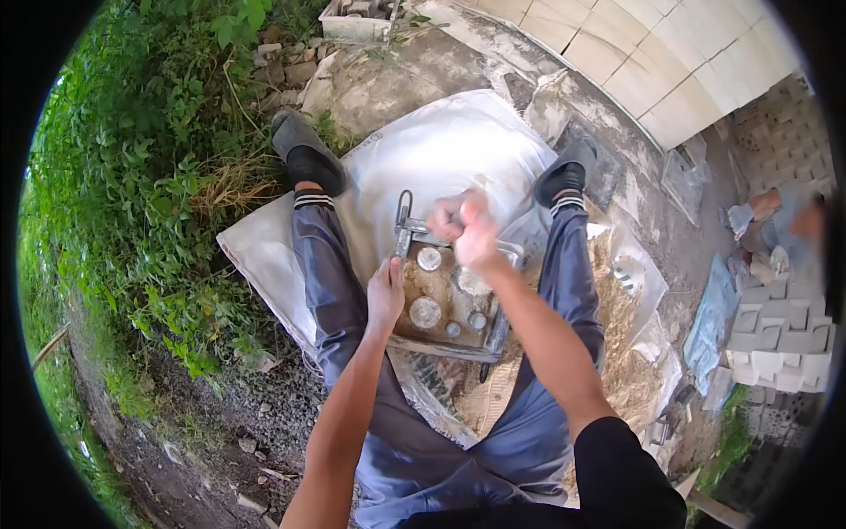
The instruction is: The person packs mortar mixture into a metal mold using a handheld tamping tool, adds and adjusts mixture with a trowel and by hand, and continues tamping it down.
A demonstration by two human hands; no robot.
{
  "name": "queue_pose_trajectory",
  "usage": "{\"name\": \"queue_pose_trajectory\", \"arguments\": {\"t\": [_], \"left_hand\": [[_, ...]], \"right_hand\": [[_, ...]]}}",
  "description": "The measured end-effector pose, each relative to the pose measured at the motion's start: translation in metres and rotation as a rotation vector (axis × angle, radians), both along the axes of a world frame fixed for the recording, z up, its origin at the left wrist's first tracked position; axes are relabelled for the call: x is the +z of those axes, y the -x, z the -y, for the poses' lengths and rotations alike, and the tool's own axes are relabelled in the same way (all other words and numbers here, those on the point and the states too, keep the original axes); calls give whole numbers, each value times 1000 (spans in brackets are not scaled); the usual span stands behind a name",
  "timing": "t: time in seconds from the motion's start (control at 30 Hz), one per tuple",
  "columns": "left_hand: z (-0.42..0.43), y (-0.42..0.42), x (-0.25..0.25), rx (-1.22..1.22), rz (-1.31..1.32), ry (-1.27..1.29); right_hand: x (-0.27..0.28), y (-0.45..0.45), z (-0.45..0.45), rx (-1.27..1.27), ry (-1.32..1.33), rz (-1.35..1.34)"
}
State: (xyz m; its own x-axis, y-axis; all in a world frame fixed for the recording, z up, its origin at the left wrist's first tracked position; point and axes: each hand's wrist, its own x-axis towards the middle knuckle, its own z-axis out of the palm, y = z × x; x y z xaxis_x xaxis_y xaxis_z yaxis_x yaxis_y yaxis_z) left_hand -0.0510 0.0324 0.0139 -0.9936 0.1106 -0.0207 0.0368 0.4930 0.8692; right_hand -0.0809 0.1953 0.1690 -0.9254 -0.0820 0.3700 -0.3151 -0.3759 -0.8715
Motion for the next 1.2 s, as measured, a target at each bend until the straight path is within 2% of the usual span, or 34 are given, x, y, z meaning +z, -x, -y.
{"name": "queue_pose_trajectory", "arguments": {"t": [0.07, 0.17, 0.2, 0.27, 0.37, 0.43, 0.47, 0.53, 0.57, 0.7, 0.73, 0.77, 0.83, 0.87, 0.9, 0.97, 1.0, 1.1, 1.17, 1.2], "left_hand": [[0, 4, -6, 2, -44, 6], [-3, 4, -11, 22, -128, 37], [-2, 5, -7, 3, -93, 27], [5, -3, -9, -20, -39, 33], [-2, 8, -3, -7, -65, -36], [0, -1, -7, 15, -88, -5], [0, 0, -11, 22, -95, 34], [1, 5, -6, -11, -19, 103], [4, 2, -4, -64, 53, 178], [2, 1, -9, -15, -77, 40], [2, 0, -6, -9, -50, 69], [4, -1, -4, 0, -46, 76], [3, 0, 0, -28, 24, 82], [3, 0, -6, -22, -17, 86], [4, -4, -7, -27, -8, 84], [3, 0, -5, -17, -18, 111], [3, 4, -3, -12, -23, 105], [2, -3, -5, -27, 5, 85], [1, -2, -7, 33, -129, -5], [2, -1, -2, 18, -63, 32]], "right_hand": [[-14, 5, 8, -9, -60, 4], [23, 8, 4, -21, 27, 103], [15, 10, 4, -21, 28, 102], [-14, 4, 9, -13, -92, 2], [-10, 6, 12, -37, -237, -168], [0, 1, 2, -76, -154, 34], [5, -1, -8, -211, -131, -29], [32, -15, -19, -187, 289, 161], [34, -22, -25, -197, 310, 74], [27, -42, -17, -450, 365, 41], [25, -43, -12, -555, 378, 66], [23, -45, -8, -546, 383, 73], [33, -49, 5, -868, 363, 155], [32, -47, 16, -919, 397, 128], [25, -49, 15, -924, 391, 134], [4, -46, 11, -617, 130, 24], [3, -48, -1, -431, 116, 61], [-7, -48, -11, -336, 178, 47], [-5, -48, -10, -412, 217, 21], [-2, -50, -11, -454, 265, 35]]}}
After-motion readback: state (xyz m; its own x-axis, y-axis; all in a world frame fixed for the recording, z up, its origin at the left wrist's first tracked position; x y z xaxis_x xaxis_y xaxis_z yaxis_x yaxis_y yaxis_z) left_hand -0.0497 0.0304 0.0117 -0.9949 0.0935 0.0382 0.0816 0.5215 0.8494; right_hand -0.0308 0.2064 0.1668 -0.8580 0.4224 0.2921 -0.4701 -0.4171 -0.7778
